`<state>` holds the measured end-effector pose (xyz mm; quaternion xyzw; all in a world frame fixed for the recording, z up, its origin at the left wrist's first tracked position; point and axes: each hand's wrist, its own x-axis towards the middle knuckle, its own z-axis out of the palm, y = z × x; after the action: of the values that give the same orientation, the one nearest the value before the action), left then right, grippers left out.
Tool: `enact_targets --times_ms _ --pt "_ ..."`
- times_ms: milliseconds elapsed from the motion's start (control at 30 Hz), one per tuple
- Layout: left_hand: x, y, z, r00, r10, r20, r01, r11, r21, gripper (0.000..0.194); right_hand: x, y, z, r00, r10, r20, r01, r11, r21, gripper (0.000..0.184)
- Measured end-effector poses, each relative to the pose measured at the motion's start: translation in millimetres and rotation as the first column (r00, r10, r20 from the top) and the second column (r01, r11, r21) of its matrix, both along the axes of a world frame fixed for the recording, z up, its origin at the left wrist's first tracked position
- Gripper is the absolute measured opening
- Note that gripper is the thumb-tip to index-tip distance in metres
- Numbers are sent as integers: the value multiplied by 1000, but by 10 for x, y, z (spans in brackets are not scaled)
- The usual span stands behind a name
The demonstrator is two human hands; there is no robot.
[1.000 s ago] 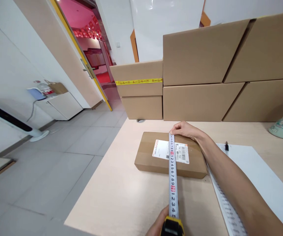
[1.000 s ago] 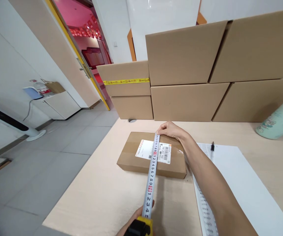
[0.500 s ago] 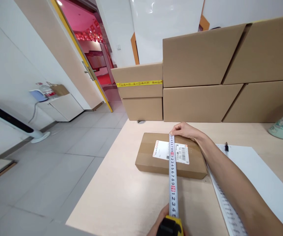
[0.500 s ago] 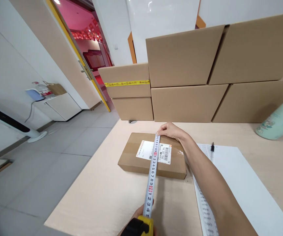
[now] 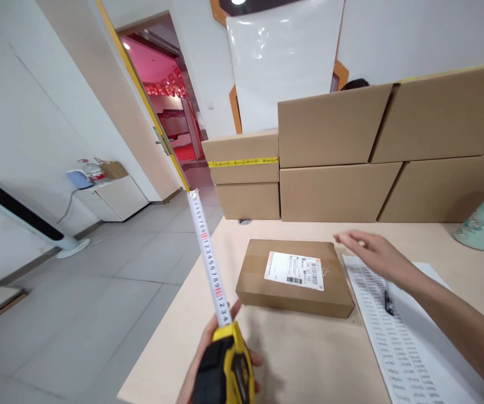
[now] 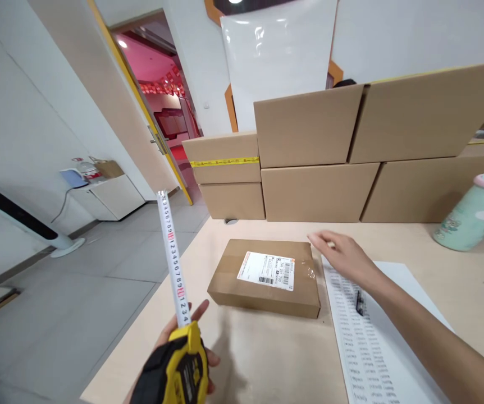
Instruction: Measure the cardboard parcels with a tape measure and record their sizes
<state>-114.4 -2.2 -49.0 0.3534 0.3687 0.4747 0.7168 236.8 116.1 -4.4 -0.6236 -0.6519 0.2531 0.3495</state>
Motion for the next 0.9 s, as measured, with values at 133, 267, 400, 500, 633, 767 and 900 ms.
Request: enact_targets --times_ms 133,267,400,500,633,767,900 --pt "-97 154 69 988 139 71 -142 989 43 86 125 -552 -475 980 74 183 -57 994 -93 49" --pt "-69 317 73 992 102 77 -100 995 -29 78 31 -867 -690 972 171 164 -144 976 -166 62" --pt "-82 424 314 993 32 114 -41 996 76 79 -74 -898 -379 972 173 161 -159 982 -99 67" --pt "-78 554 573 981 -8 192 -24 986 166 74 -80 -748 -88 969 137 208 -134 991 -29 57" --pt "-15 857 731 982 -40 183 -1 976 217 67 -33 -355 -13 983 28 179 -40 997 64 61" --pt "18 997 710 992 -68 104 49 984 173 58 9 73 -199 988 56 -141 -53 998 21 60" --pt "-15 731 692 985 -62 163 32 983 181 62 -35 271 -383 872 117 -475 -133 991 0 72"
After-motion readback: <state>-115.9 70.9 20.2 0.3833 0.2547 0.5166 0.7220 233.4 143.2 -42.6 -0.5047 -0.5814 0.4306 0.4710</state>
